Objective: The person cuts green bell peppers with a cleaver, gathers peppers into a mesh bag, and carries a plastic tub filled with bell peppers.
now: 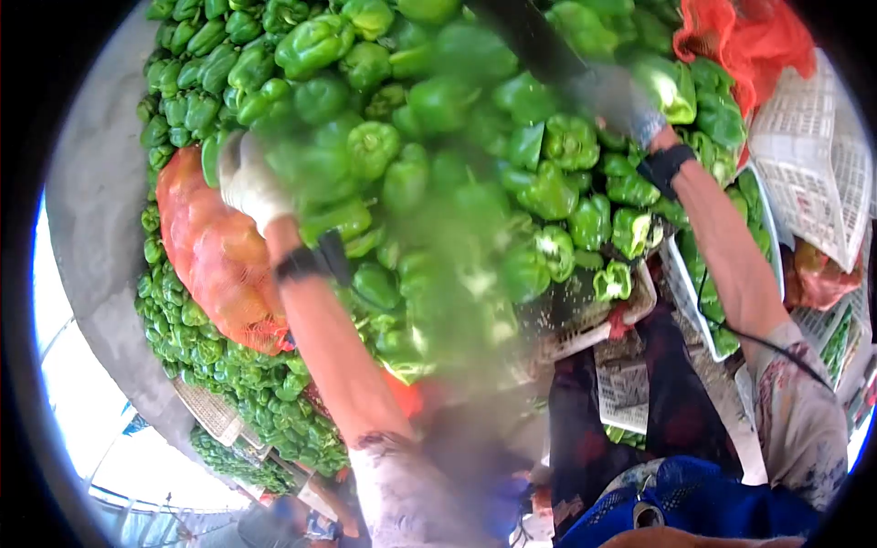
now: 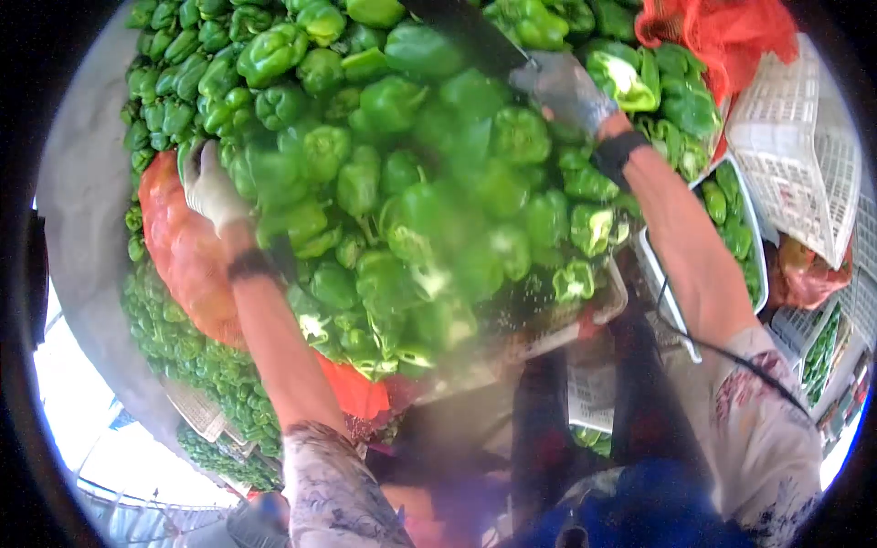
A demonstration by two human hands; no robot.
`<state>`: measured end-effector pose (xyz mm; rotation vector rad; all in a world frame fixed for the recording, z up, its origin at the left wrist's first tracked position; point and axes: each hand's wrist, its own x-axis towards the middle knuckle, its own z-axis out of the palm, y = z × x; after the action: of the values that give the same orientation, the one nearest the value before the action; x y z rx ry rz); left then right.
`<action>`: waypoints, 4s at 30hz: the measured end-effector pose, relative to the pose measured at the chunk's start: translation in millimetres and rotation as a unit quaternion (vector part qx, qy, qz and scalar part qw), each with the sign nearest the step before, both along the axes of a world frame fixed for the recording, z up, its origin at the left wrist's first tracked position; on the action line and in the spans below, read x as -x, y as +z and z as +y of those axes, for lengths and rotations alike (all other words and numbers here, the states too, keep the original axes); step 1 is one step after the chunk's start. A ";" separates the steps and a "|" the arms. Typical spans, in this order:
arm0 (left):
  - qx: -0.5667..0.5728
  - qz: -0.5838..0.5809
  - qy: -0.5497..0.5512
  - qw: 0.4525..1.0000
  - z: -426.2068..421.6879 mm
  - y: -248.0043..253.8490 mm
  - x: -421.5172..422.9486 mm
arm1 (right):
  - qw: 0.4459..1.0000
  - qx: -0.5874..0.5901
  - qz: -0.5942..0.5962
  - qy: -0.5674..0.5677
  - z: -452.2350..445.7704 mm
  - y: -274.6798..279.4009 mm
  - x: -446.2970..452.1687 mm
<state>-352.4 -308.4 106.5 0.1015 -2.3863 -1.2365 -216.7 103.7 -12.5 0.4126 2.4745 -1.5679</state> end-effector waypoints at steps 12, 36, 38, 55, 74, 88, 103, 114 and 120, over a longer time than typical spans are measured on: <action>0.255 -0.023 -0.153 0.955 21.6 -28.1 13.9 | 0.995 0.042 -0.090 -0.024 -5.2 10.9 0.2; 0.277 -0.115 -0.154 0.942 145.4 -0.7 -25.6 | 0.992 0.077 -0.073 -0.063 -11.5 2.7 2.9; 0.265 -0.178 -0.188 0.929 149.2 11.6 -47.6 | 0.991 0.083 -0.090 -0.054 -9.8 -1.9 2.9; 0.215 -0.367 0.105 0.899 -30.5 -45.0 -37.5 | 0.938 -0.251 0.236 -0.018 -45.4 42.8 36.3; -0.058 -0.175 -0.155 0.971 -78.9 -54.5 16.4 | 0.779 -0.500 0.348 0.144 -78.0 4.1 213.1; 0.430 -0.026 -0.160 0.888 -248.7 -75.5 150.3 | 0.788 -0.504 0.323 0.146 -91.1 13.8 209.5; 0.408 -0.356 0.191 0.819 -263.2 -3.2 66.3 | 0.781 -0.567 0.132 0.225 -92.5 33.4 215.5; 0.410 -0.264 0.239 0.839 -275.2 -12.7 76.4 | 0.673 -0.294 0.607 0.303 -464.0 110.7 403.9; 0.429 -0.257 0.237 0.833 -284.7 -20.6 82.9 | 0.744 -0.438 0.309 0.399 -547.2 109.0 456.2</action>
<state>-435.3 -593.0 86.0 0.7586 -2.8643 0.1805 -672.9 -443.5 96.4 -1.1347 3.0129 -0.1097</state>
